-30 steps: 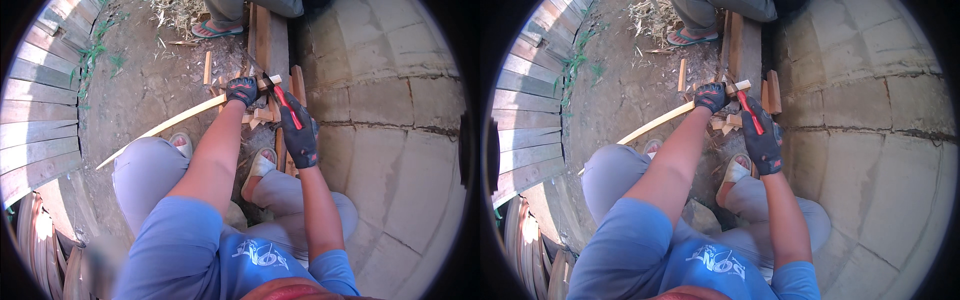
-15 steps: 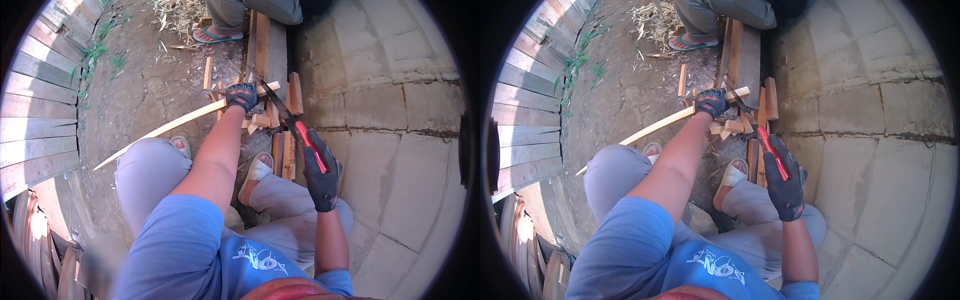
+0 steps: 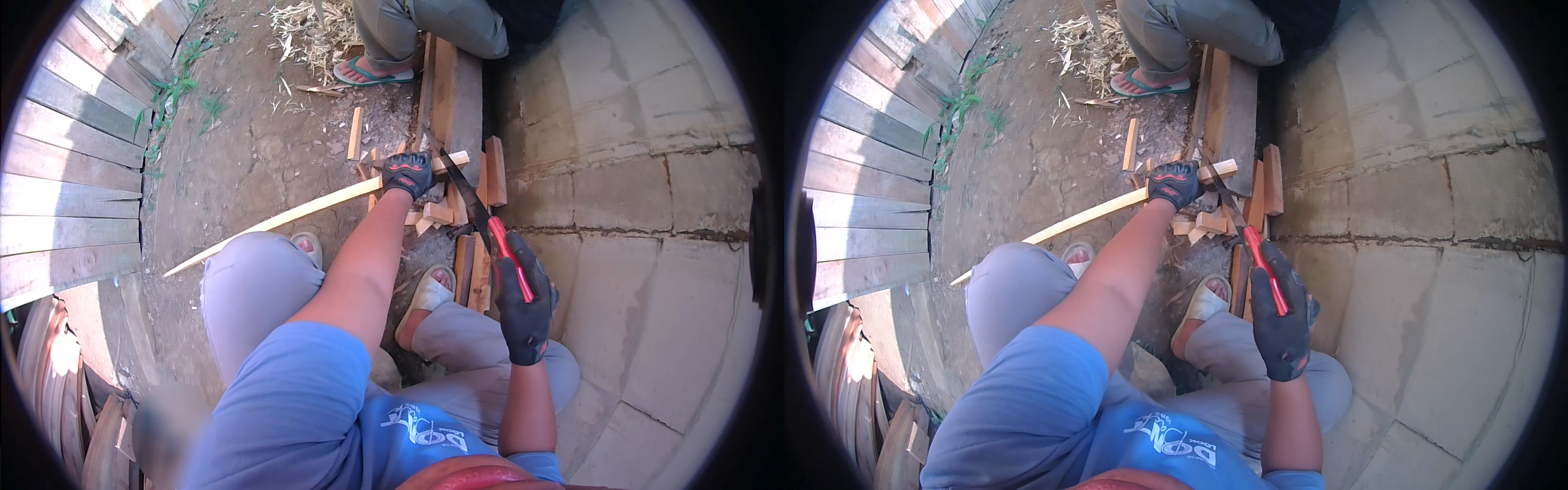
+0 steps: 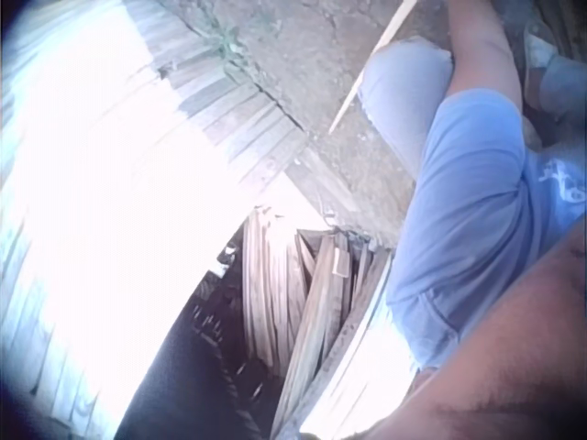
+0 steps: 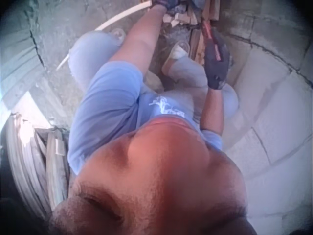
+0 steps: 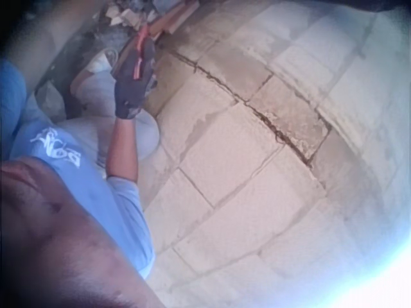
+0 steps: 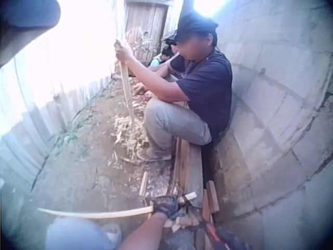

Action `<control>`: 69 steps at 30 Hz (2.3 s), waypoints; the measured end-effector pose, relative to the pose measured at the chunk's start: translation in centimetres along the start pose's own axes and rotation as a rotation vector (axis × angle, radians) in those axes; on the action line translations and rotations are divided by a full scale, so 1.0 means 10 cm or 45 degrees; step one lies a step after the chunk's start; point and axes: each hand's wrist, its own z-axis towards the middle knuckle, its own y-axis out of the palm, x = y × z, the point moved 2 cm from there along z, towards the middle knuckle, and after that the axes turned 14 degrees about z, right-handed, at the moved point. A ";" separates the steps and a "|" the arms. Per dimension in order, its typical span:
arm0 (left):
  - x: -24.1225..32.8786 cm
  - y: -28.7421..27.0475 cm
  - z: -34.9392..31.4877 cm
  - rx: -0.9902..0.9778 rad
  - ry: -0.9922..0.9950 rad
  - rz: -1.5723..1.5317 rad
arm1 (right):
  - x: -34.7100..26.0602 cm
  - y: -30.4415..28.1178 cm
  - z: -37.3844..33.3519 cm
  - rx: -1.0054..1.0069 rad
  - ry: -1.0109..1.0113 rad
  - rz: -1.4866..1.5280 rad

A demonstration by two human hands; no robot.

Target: The person sits on the ground and uses a hand saw to cut a long wooden stick into smaller pieces. They hold the wood steady with their left hand and saw with their right hand, periodically adjusting the wood's position to complete the cuts.

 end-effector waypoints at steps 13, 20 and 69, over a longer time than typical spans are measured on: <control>0.00 -0.06 -0.01 0.012 -0.035 -0.003 | -0.16 0.05 0.06 -0.026 -0.183 -0.047; -0.02 -0.06 -0.01 -0.001 -0.018 0.018 | -0.21 0.04 0.03 -0.066 -0.118 -0.119; 0.04 -0.12 -0.04 0.023 -0.001 -0.023 | -0.36 -0.18 -0.30 -0.037 0.031 -0.209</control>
